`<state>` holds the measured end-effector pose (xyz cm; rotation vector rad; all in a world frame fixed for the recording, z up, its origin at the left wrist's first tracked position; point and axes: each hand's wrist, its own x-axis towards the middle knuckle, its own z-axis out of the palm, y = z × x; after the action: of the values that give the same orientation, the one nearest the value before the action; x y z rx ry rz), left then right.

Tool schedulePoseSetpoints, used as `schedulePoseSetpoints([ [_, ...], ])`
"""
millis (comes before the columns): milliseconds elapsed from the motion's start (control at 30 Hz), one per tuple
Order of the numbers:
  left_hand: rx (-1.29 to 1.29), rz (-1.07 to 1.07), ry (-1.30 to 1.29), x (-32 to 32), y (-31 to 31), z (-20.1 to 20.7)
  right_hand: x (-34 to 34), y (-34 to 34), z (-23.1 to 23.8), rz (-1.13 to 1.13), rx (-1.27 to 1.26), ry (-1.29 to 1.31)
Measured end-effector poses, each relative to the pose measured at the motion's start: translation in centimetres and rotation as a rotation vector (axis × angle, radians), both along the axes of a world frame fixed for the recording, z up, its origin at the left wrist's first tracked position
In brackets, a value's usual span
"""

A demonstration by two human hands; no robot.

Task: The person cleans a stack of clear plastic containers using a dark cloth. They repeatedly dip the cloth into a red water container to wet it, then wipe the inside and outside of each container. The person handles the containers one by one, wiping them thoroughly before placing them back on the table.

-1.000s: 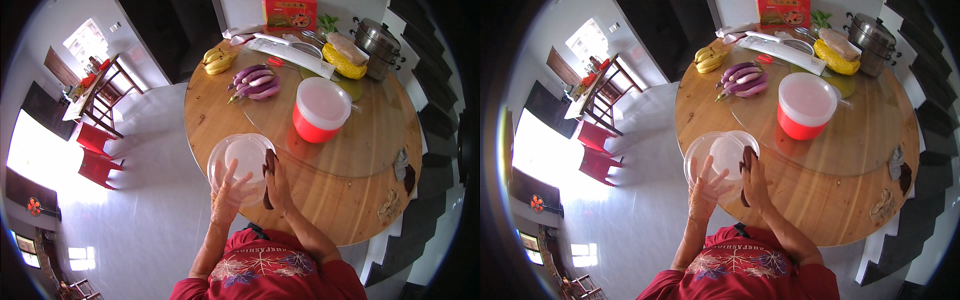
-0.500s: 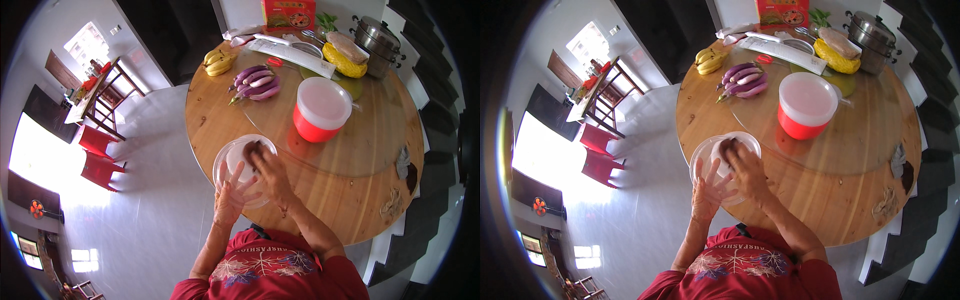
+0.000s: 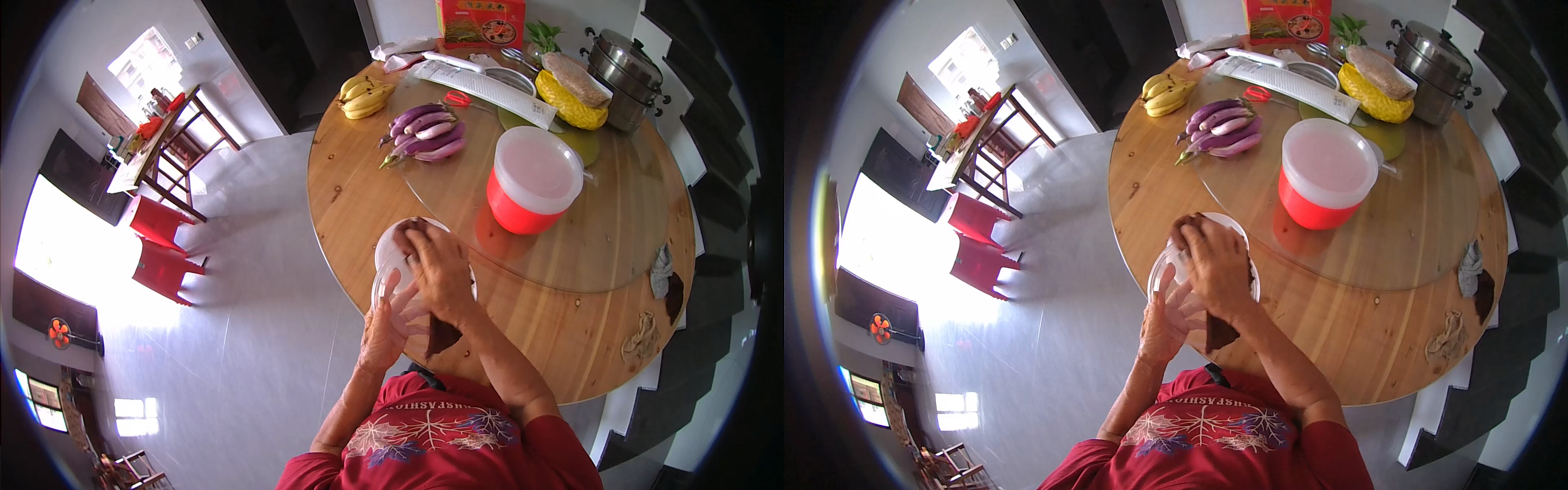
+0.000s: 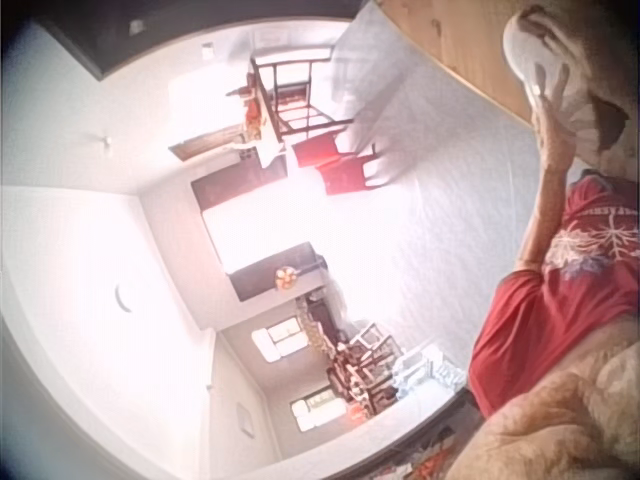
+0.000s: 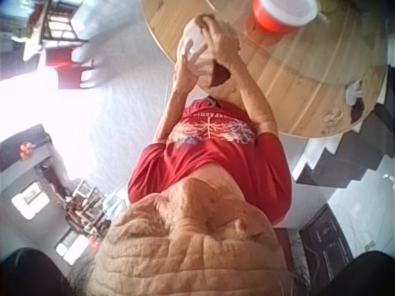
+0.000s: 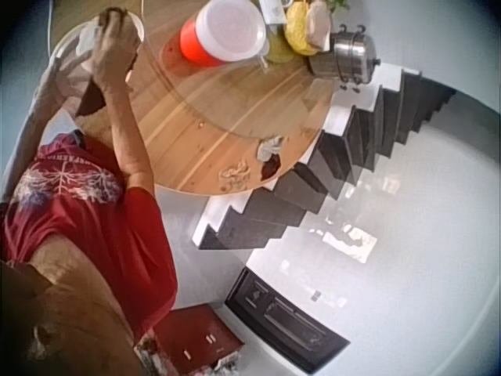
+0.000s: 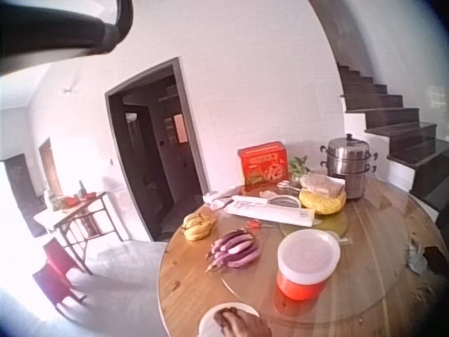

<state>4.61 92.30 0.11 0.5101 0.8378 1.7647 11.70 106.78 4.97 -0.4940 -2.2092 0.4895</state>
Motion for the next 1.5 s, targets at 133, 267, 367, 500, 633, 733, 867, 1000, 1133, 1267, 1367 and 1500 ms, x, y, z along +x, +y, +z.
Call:
schedulePoseSetpoints([
  [133,0.095,-0.009,-0.068,-0.2,0.2,0.6,1.8,4.0,-3.9,0.332,-0.77,0.203],
  [267,0.078,-0.035,-0.036,-1.7,0.1,0.0,5.5,4.1,-0.3,0.359,-1.229,0.08],
  [367,-0.09,0.171,0.2,-2.4,1.0,-0.7,6.3,4.1,-0.9,0.392,-1.26,0.338],
  [500,-0.362,0.453,0.109,-1.7,1.8,0.5,6.0,2.2,2.0,0.137,-0.985,0.318],
  [633,-0.265,0.201,-0.273,-0.6,1.4,2.9,4.8,0.5,-0.2,0.128,-0.117,0.164],
  [733,-0.118,0.104,-0.437,-1.2,1.5,3.0,4.5,-1.7,-0.7,0.186,0.156,0.135],
  [867,0.008,0.178,-0.581,-1.1,1.8,1.6,5.2,-2.8,-0.3,0.338,0.174,0.043],
  [1000,0.112,0.103,-0.497,-1.4,1.3,0.9,5.4,-3.4,-0.6,0.443,-0.237,0.106],
  [1133,0.111,0.075,-0.268,-1.5,1.0,0.9,6.1,-2.2,-0.5,0.315,-1.36,0.193],
  [1267,0.072,0.105,-0.185,-0.6,0.8,0.4,4.0,0.5,2.4,0.316,-1.306,0.758],
  [1367,0.001,0.14,-0.233,0.6,1.0,1.4,1.8,0.3,1.7,0.025,-0.921,0.541],
  [1500,0.072,0.14,-0.202,0.5,1.0,1.3,3.2,-1.1,-5.1,0.064,-0.12,-0.186],
])
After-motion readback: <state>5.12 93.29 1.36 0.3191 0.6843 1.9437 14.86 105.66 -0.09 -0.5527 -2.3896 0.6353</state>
